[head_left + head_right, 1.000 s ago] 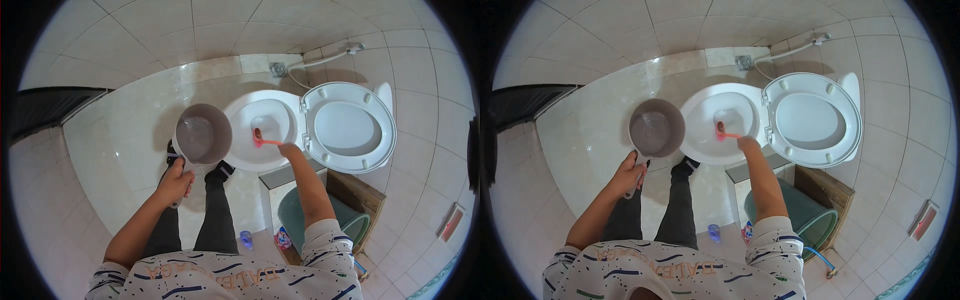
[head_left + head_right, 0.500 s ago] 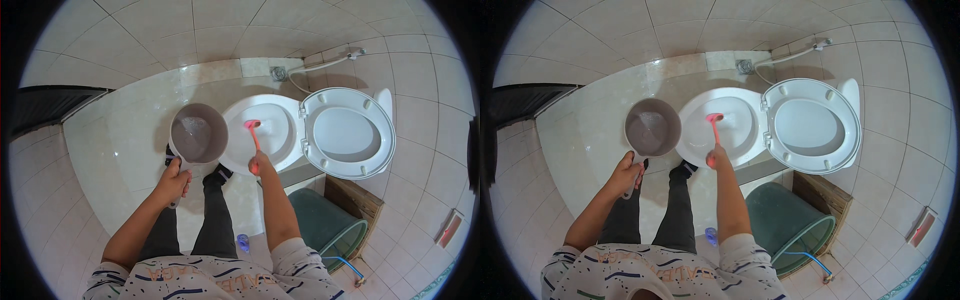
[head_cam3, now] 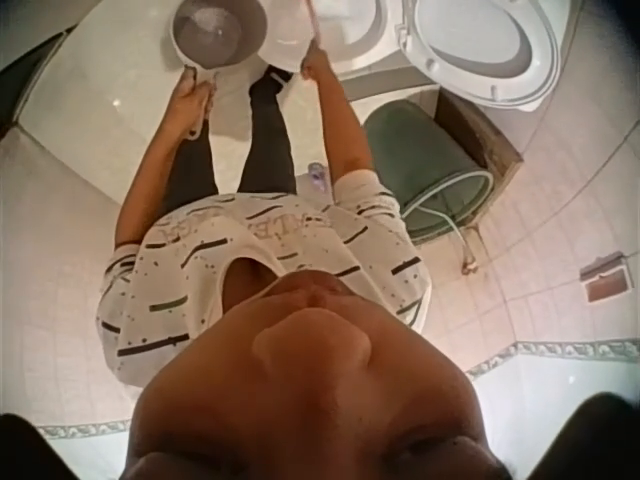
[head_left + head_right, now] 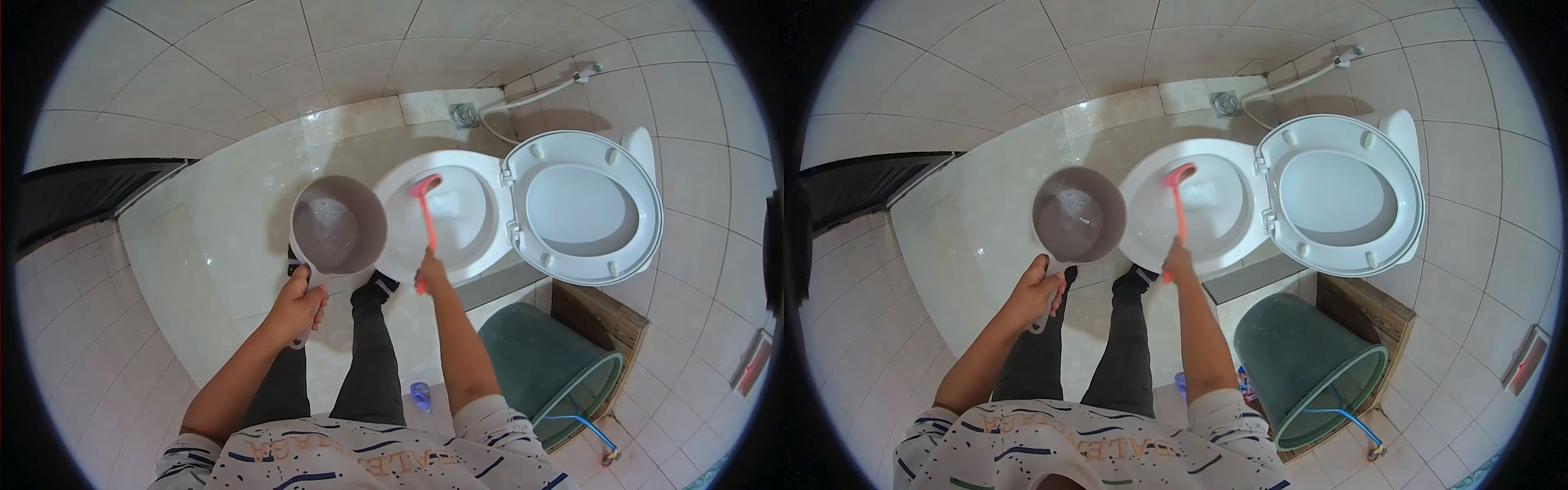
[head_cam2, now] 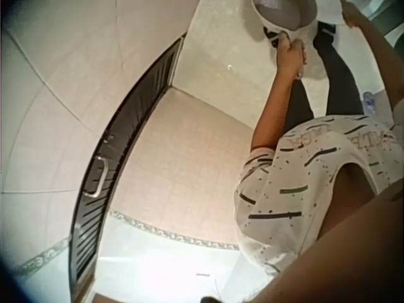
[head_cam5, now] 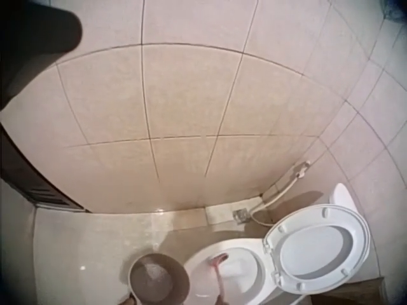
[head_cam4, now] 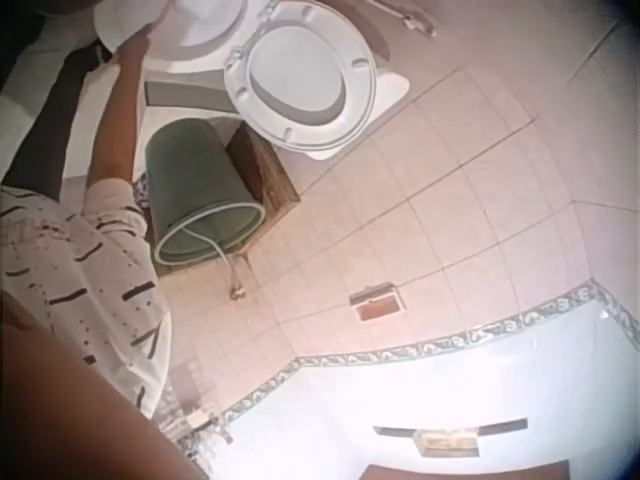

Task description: Cleaning a toilet bowl and the surrounding tiled bathroom area using a brush and water.

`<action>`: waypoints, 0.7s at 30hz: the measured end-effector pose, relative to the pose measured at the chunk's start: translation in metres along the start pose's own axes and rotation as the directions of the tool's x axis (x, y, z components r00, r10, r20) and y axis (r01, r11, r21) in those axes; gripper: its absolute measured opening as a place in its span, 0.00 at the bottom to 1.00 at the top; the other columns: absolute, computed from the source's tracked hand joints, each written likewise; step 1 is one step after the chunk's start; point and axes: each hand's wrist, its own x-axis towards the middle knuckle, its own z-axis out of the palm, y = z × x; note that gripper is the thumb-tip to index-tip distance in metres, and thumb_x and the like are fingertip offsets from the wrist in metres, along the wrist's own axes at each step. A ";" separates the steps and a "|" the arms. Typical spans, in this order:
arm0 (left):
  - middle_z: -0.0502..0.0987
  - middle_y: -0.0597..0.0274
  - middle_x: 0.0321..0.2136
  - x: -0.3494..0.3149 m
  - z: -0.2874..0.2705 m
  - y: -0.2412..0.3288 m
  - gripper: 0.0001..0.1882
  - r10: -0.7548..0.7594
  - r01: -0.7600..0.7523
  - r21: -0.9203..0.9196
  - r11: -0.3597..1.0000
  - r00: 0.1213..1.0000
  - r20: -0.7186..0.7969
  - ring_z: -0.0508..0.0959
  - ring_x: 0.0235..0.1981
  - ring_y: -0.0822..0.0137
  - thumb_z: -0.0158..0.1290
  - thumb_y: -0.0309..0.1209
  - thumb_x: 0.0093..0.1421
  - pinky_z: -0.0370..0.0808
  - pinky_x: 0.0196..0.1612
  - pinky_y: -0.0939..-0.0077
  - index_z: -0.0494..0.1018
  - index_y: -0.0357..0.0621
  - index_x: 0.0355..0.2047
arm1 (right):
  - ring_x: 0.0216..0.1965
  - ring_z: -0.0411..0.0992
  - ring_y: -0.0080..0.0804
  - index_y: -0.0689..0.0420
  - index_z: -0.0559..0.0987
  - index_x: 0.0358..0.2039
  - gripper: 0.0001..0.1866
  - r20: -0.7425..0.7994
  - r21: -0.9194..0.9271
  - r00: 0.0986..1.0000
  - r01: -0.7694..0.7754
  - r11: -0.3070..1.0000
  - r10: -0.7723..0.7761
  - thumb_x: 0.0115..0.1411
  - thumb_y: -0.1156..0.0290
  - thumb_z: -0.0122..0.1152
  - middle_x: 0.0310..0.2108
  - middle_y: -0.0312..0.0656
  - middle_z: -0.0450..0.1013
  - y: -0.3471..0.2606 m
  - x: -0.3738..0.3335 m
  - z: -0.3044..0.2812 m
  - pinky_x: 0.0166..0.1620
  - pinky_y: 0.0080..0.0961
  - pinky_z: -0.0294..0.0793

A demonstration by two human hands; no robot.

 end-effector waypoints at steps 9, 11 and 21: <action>0.63 0.67 0.17 -0.007 0.003 0.008 0.08 0.042 -0.042 -0.006 0.999 0.999 -0.005 0.63 0.13 0.77 0.40 0.26 0.53 0.63 0.14 0.81 0.56 0.42 0.35 | 0.25 0.69 0.52 0.69 0.65 0.36 0.26 0.210 -0.745 0.799 0.504 0.437 -0.563 0.56 0.54 0.34 0.21 0.59 0.68 0.053 -0.033 0.053 0.29 0.41 0.67; 0.63 0.66 0.17 -0.009 0.002 0.012 0.08 0.046 -0.045 -0.025 0.999 0.999 0.009 0.63 0.13 0.77 0.40 0.26 0.53 0.63 0.14 0.81 0.56 0.41 0.34 | 0.23 0.69 0.52 0.68 0.69 0.29 0.27 0.087 -0.562 0.857 0.463 0.685 -0.508 0.56 0.53 0.32 0.18 0.57 0.68 0.057 -0.064 0.049 0.26 0.44 0.66; 0.64 0.66 0.18 -0.013 -0.015 0.009 0.06 0.053 -0.051 0.058 0.997 0.998 -0.026 0.63 0.13 0.76 0.38 0.28 0.54 0.62 0.14 0.82 0.56 0.44 0.33 | 0.21 0.68 0.51 0.64 0.68 0.27 0.22 -0.047 -0.293 0.889 0.424 0.857 -0.456 0.57 0.57 0.32 0.18 0.53 0.67 -0.015 0.028 0.048 0.23 0.40 0.66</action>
